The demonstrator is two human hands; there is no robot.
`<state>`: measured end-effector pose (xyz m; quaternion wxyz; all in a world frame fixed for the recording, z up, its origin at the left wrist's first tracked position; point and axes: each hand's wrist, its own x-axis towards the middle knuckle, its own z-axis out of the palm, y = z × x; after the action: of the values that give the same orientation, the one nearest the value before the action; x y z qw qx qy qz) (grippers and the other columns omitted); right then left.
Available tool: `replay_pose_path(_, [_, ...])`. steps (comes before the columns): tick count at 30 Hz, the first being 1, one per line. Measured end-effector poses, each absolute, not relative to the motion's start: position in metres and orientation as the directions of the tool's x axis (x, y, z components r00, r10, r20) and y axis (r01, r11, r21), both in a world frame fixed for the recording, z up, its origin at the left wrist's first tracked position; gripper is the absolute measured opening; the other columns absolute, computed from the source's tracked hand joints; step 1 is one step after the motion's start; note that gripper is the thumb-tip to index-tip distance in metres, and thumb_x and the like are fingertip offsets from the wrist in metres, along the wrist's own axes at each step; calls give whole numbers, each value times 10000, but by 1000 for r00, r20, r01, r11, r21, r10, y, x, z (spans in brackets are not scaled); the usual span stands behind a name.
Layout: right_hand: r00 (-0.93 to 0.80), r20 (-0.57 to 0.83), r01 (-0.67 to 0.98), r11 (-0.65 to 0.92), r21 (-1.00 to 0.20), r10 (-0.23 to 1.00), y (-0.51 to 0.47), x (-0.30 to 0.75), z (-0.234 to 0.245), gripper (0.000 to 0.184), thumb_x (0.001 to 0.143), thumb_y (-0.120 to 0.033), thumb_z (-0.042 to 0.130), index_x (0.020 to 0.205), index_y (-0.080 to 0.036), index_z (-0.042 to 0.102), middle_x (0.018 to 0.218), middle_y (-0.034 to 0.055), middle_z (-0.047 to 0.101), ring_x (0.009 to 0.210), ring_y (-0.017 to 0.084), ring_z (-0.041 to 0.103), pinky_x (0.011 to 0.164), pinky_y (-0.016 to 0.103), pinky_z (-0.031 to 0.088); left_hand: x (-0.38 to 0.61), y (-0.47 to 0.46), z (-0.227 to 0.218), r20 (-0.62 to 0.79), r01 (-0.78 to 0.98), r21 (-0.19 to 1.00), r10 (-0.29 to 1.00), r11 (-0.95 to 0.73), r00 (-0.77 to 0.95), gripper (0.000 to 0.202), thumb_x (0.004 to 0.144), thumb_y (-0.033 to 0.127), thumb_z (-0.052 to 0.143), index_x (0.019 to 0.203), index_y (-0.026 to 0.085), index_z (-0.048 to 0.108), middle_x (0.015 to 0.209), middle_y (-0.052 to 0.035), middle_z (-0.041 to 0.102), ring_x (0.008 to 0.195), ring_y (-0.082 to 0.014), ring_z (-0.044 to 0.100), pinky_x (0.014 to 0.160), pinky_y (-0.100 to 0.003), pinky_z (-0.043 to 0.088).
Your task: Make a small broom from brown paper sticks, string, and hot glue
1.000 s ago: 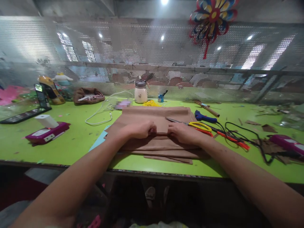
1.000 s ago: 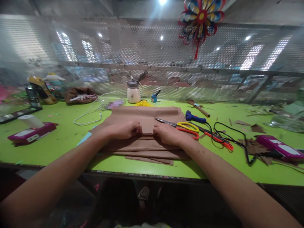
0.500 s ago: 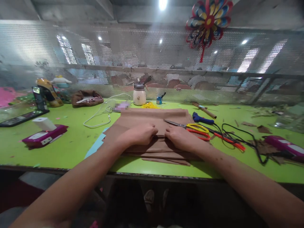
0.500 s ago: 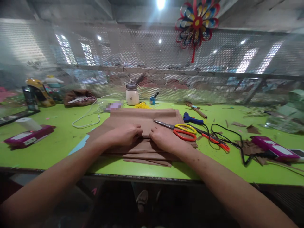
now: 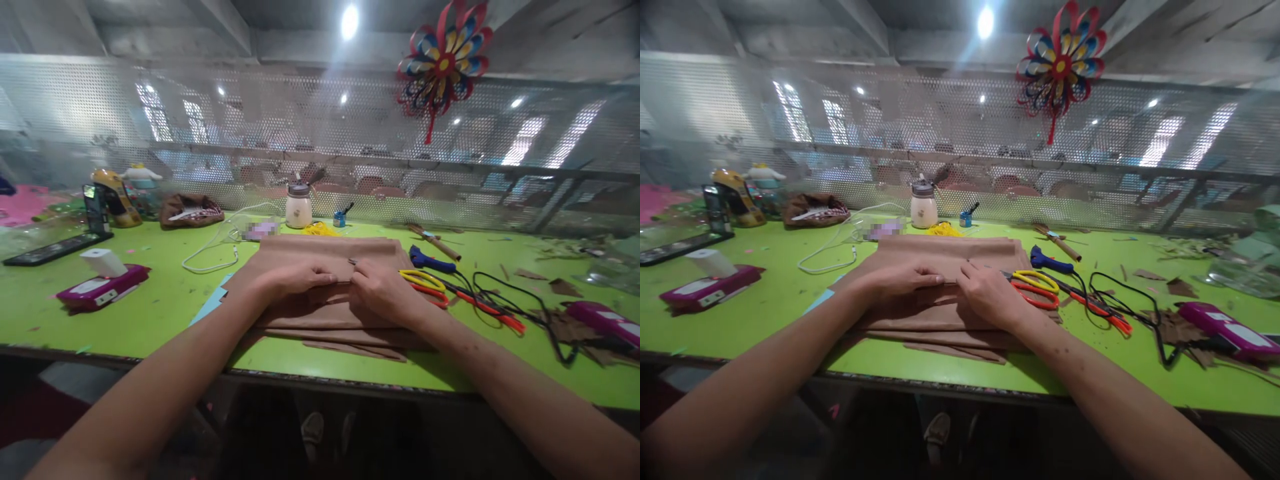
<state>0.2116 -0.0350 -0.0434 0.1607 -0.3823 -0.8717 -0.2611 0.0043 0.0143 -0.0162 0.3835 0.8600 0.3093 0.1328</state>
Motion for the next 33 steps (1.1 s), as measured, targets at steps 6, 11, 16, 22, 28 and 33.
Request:
replay_pose_path(6, [-626,499,759,616,211,600,-28,215,-48,140,840,-106,470,769,-133,587,826,86,568,746,178,479,652,291,381,5,13,-19,-78,400,801,585,-445,807,431,818,504,466,655,123,583,551,-1,461,535,-105,364,534,-255,319])
replay_pose_path(11, [-531,512,660,708,-250,675,-25,220,-45,262,797,-198,574,1047,-124,606,1038,117,581,888,185,538,765,298,441,3,14,-16,-50,409,746,568,-525,821,416,831,483,467,739,113,633,632,-15,530,568,-99,406,549,-234,318])
replay_pose_path(16, [-442,286,564,511,-649,850,-27,222,-39,296,858,-357,492,1015,-149,633,949,79,651,819,170,577,711,280,442,5,9,-16,-17,395,712,548,-580,836,396,852,438,453,937,111,660,717,-26,586,617,-111,458,579,-234,350])
replay_pose_path(22, [-371,109,545,311,-778,922,-31,220,-34,363,830,-433,491,656,-131,592,551,-6,509,510,100,431,488,236,319,10,6,-16,77,390,638,559,-664,825,344,857,379,460,1011,141,656,881,-41,653,758,-139,532,677,-237,393])
replay_pose_path(28, [-351,171,564,354,-746,921,-31,220,-33,328,817,-397,504,660,-127,604,531,-21,464,500,86,376,475,231,277,11,4,-17,71,397,639,565,-659,822,326,865,377,439,937,135,644,742,-21,627,655,-121,523,618,-230,386])
replay_pose_path(33, [-437,164,550,407,-729,884,-32,223,-33,342,836,-381,477,603,-140,544,525,-26,456,477,76,343,466,229,253,12,1,-14,42,398,640,548,-657,836,322,859,388,445,848,121,623,683,-14,583,612,-113,492,586,-226,374])
